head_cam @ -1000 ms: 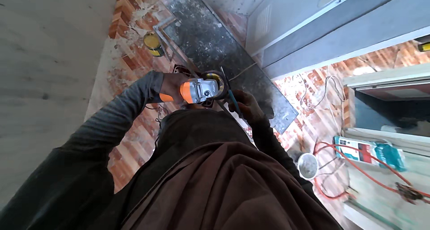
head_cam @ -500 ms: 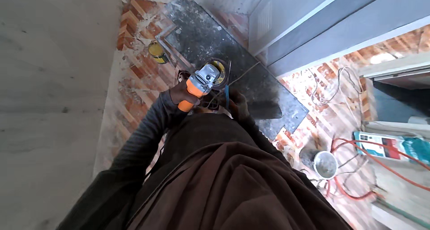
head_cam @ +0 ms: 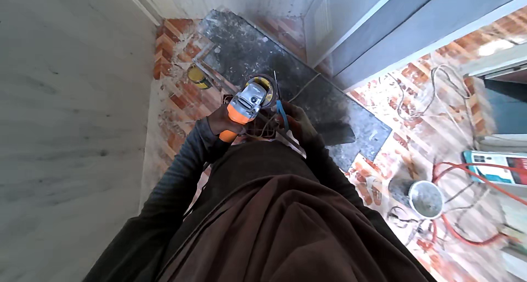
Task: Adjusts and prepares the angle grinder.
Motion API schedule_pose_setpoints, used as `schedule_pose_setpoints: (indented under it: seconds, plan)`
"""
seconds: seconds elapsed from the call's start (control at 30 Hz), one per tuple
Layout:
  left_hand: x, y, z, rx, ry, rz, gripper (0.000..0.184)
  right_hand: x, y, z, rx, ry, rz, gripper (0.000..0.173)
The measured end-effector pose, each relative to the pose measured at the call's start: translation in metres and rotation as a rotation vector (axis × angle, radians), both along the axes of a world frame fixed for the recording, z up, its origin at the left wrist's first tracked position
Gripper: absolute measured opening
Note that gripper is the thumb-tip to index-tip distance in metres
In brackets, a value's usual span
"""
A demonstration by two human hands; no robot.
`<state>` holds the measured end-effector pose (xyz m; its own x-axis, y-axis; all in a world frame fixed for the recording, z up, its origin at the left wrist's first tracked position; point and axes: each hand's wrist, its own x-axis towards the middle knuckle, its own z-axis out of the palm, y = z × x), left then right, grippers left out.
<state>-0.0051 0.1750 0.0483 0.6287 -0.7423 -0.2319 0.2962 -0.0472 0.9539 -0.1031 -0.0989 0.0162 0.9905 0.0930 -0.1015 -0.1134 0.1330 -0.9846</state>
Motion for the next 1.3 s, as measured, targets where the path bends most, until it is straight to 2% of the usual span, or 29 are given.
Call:
schedule_pose_setpoints:
  seconds: [0.07, 0.27, 0.43, 0.53, 0.63, 0.77, 1.0, 1.1, 1.3]
  plan:
    - [0.005, 0.003, -0.009, 0.000, -0.054, -0.027, 0.068, -0.001, 0.001, 0.001, 0.013, -0.020, -0.055, 0.044]
    - [-0.009, -0.006, 0.009, 0.059, -0.011, 0.086, 0.062, -0.003, 0.005, -0.003, 0.052, -0.065, -0.125, 0.040]
    - [-0.002, 0.000, -0.001, -0.028, -0.005, 0.021, 0.066, -0.005, 0.007, -0.001, 0.034, -0.084, -0.127, 0.044]
    - [-0.005, 0.001, -0.001, -0.007, -0.017, 0.024, 0.071, -0.005, 0.007, -0.001, -0.021, -0.103, -0.094, 0.051]
    - [-0.009, 0.001, 0.006, 0.019, -0.099, -0.033, 0.066, -0.004, 0.003, 0.000, -0.043, -0.083, -0.046, 0.058]
    - [-0.011, 0.003, 0.005, -0.017, -0.106, -0.067, 0.065, -0.010, 0.004, 0.010, -0.048, -0.063, -0.064, 0.051]
    - [-0.013, 0.002, 0.007, -0.043, -0.065, -0.062, 0.064, -0.020, 0.012, 0.006, -0.053, -0.165, -0.207, 0.035]
    - [-0.009, 0.004, 0.008, -0.039, -0.071, -0.090, 0.058, -0.023, 0.007, 0.006, -0.061, -0.164, -0.193, 0.033]
    - [0.000, 0.009, 0.009, 0.038, -0.130, -0.157, 0.063, -0.025, -0.002, 0.009, -0.192, -0.080, -0.091, 0.033]
